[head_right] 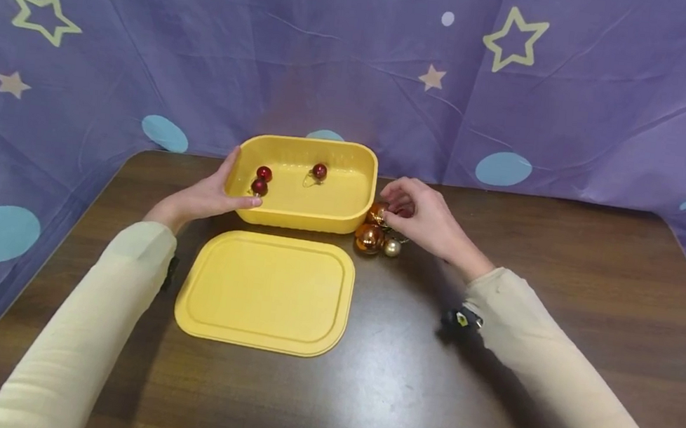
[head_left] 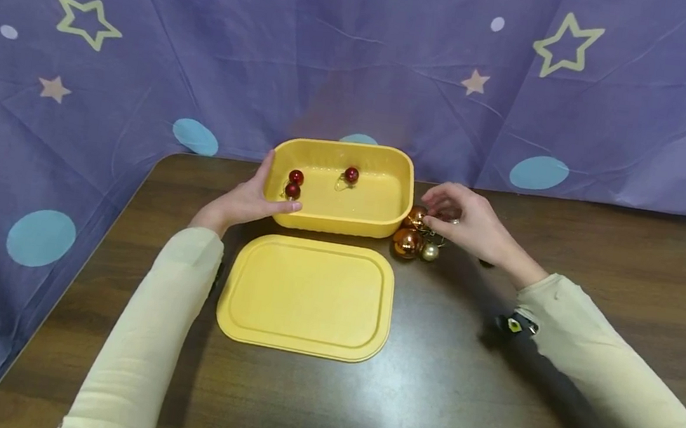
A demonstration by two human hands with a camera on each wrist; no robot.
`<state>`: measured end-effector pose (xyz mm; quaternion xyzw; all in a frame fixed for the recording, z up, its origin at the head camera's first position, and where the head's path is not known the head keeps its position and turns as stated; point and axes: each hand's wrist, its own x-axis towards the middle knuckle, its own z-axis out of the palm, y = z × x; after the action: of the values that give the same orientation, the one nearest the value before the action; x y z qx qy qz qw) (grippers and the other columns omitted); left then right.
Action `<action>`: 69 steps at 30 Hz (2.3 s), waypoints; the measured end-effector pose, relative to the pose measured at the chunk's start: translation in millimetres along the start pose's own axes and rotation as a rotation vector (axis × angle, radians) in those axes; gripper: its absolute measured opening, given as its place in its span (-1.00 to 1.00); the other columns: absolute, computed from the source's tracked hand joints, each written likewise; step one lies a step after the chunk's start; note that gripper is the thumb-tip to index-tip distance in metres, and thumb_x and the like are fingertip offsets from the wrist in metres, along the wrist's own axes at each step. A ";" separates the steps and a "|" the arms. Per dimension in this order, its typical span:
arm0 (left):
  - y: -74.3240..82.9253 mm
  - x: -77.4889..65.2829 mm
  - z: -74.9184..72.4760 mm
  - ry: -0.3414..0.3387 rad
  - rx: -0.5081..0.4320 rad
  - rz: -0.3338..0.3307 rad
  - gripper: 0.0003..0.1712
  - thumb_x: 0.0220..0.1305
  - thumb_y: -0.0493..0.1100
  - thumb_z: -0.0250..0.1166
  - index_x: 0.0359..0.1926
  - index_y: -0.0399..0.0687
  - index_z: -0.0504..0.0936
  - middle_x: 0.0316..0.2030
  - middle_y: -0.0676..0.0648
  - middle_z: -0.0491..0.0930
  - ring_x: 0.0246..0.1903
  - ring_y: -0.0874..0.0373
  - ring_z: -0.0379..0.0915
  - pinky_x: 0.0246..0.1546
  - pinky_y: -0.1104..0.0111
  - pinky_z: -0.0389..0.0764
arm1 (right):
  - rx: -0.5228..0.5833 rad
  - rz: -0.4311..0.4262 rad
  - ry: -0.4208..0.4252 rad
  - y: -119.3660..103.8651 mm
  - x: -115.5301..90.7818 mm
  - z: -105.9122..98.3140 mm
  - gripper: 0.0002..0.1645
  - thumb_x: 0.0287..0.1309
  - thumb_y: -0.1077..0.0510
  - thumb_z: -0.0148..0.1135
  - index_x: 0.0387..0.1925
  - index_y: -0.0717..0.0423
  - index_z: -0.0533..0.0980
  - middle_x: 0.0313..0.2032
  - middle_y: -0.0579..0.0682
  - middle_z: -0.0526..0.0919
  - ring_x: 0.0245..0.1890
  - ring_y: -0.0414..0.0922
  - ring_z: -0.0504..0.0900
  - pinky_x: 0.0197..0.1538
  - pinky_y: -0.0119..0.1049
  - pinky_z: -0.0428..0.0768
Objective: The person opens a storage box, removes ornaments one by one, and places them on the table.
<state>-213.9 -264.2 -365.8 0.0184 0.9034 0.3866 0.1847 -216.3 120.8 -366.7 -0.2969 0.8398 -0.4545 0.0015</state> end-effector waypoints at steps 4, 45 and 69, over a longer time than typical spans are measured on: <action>-1.1 1.0 0.2 -0.002 0.006 0.009 0.36 0.16 0.27 0.32 0.44 0.28 -0.67 0.50 -0.16 -0.42 0.42 -0.23 -0.23 0.36 -0.05 -0.10 | -0.004 -0.034 0.010 -7.6 14.2 6.2 -0.74 0.13 0.38 0.28 -0.11 0.35 0.53 -0.15 0.21 0.58 -0.15 0.03 0.60 -0.07 -0.07 0.57; -2.4 3.0 1.6 0.053 0.186 0.002 0.42 0.06 0.40 0.32 0.48 0.12 -0.59 0.43 -0.44 -0.12 0.31 -0.42 0.01 0.27 -0.16 0.09 | -0.084 0.164 -0.202 -9.5 114.4 68.0 -0.51 0.20 0.27 0.21 0.15 0.36 0.42 0.14 0.24 0.49 0.13 0.12 0.49 0.20 -0.19 0.40; -2.3 -0.7 -2.1 0.039 0.191 0.003 0.43 0.07 0.39 0.32 0.47 0.10 -0.61 0.43 -0.43 -0.11 0.32 -0.40 0.01 0.27 -0.16 0.07 | -0.161 0.139 -0.236 1.1 129.7 91.6 -0.67 0.13 0.32 0.28 -0.04 0.26 0.53 0.04 0.16 0.56 0.05 0.01 0.50 0.13 -0.26 0.40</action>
<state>-213.7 -267.4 -365.9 0.0299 0.9395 0.2991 0.1641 -298.7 -13.5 -386.6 -0.2887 0.8859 -0.3467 0.1078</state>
